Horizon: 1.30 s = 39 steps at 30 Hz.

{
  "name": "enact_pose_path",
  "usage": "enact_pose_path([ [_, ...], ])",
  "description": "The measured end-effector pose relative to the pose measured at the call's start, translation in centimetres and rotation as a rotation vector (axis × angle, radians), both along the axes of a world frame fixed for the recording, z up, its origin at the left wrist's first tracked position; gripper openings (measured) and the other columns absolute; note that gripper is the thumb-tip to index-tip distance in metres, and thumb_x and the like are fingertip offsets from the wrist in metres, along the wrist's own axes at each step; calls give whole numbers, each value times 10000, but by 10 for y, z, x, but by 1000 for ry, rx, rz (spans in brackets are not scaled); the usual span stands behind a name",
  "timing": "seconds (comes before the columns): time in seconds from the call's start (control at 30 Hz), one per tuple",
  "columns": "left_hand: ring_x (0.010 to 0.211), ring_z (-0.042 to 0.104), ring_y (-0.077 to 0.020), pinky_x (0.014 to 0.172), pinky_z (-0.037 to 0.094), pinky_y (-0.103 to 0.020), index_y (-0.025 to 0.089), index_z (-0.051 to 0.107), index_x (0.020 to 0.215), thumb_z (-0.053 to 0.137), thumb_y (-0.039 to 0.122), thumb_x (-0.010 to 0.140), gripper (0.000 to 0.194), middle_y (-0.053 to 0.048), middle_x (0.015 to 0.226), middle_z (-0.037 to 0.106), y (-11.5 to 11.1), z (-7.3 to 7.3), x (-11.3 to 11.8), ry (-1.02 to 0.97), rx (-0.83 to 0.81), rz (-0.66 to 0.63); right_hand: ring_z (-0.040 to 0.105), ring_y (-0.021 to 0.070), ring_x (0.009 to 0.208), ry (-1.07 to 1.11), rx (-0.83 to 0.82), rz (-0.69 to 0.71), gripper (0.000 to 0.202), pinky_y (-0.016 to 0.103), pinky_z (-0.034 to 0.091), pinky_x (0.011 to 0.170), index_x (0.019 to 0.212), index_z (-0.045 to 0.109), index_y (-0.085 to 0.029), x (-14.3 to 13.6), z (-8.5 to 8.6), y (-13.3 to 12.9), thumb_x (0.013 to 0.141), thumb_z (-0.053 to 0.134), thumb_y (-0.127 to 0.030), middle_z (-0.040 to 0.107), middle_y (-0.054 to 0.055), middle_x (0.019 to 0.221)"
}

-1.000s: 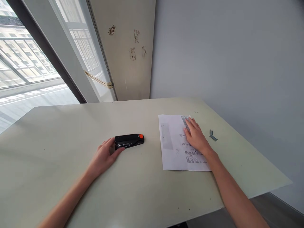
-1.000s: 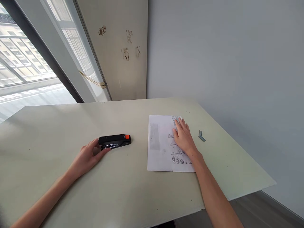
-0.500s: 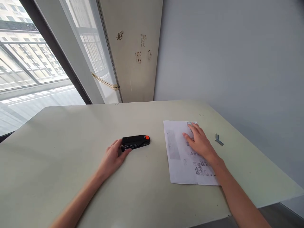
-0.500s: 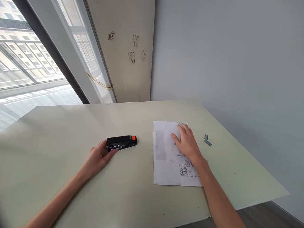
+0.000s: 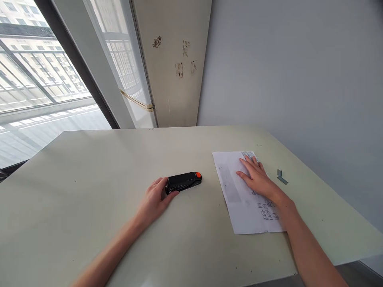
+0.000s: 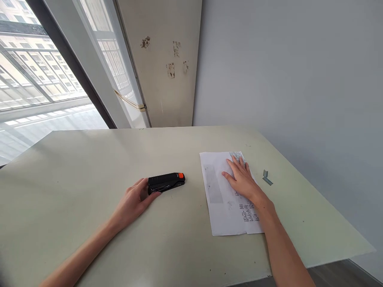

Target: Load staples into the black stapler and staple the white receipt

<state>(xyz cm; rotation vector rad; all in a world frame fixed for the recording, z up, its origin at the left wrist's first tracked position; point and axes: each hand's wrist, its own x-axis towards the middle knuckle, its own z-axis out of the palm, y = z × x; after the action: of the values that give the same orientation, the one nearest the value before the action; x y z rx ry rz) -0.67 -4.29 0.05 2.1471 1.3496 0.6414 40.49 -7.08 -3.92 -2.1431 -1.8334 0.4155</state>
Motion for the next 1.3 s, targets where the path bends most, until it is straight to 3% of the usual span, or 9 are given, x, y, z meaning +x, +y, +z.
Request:
enact_pose_path([
  [0.1, 870, 635, -239, 712, 465, -335, 231, 598, 958, 584, 480, 990, 251, -45, 954, 646, -4, -1, 3, -3, -14, -32, 33, 322, 1659, 36, 121, 23, 666, 610, 174, 1329, 1615, 416, -227, -11, 9, -2, 1053, 400, -586, 209, 83, 1782],
  [0.2, 879, 627, -241, 725, 463, -340, 233, 591, 964, 569, 476, 1003, 247, -43, 953, 645, -5, -2, 5, 5, -29, -69, 164, 319, 1649, 201, 237, 117, 527, 566, 481, 1191, 1517, 534, -343, -37, 25, -8, 1042, 479, -564, 304, 6, 1754],
  [0.27, 884, 619, -243, 740, 463, -347, 232, 585, 966, 563, 474, 1008, 247, -43, 952, 644, -5, -2, 6, 9, -31, -93, 322, 322, 1601, 340, 253, 199, 442, 517, 591, 1072, 1448, 596, -372, -59, 36, -13, 1048, 501, -534, 449, 6, 1679],
  [0.4, 893, 607, -242, 765, 467, -355, 230, 577, 955, 569, 471, 1009, 247, -46, 958, 644, -2, -4, 8, 7, -38, -136, 535, 299, 1461, 505, 269, 324, 343, 515, 538, 1136, 1355, 662, -355, -93, 44, -21, 1059, 521, -455, 662, 35, 1470],
  [0.7, 1014, 633, -272, 898, 515, -411, 242, 669, 1103, 613, 453, 979, 252, -78, 1099, 714, -4, 1, 7, -47, -99, -225, 628, 296, 1314, 599, 199, 356, 283, 418, 623, 927, 1211, 710, -335, -116, 39, -27, 1075, 487, -443, 717, 58, 1315],
  [0.87, 1236, 636, -314, 1097, 468, -473, 308, 585, 1444, 788, 432, 844, 646, -92, 1402, 692, 10, 23, -15, -285, -285, -273, 670, 295, 1130, 605, 202, 343, 298, 399, 615, 797, 1214, 709, -314, -122, 37, -30, 1072, 486, -452, 726, 90, 1240],
  [1.1, 1198, 654, -295, 1027, 476, -396, 242, 717, 1191, 690, 539, 927, 399, -96, 1199, 771, 26, 22, -31, -627, -309, 215, 642, 228, 877, 654, 135, 280, 302, 360, 550, 730, 1186, 723, -313, -124, 37, -30, 1055, 523, -497, 741, 57, 1160],
  [1.2, 1087, 663, -253, 934, 496, -355, 216, 728, 1070, 703, 501, 925, 321, -78, 1068, 757, 27, 15, -25, -830, -339, 311, 669, 225, 908, 747, 42, 255, 317, 358, 551, 777, 1193, 727, -314, -123, 41, -29, 1044, 540, -522, 752, 41, 1162],
  [1.3, 931, 654, -207, 859, 503, -332, 197, 711, 975, 732, 443, 903, 258, -55, 966, 714, 28, 13, -20, -971, -376, 353, 634, 185, 737, 832, -70, 219, 354, 349, 557, 700, 1214, 733, -317, -121, 42, -27, 1022, 565, -563, 766, 33, 1132],
])
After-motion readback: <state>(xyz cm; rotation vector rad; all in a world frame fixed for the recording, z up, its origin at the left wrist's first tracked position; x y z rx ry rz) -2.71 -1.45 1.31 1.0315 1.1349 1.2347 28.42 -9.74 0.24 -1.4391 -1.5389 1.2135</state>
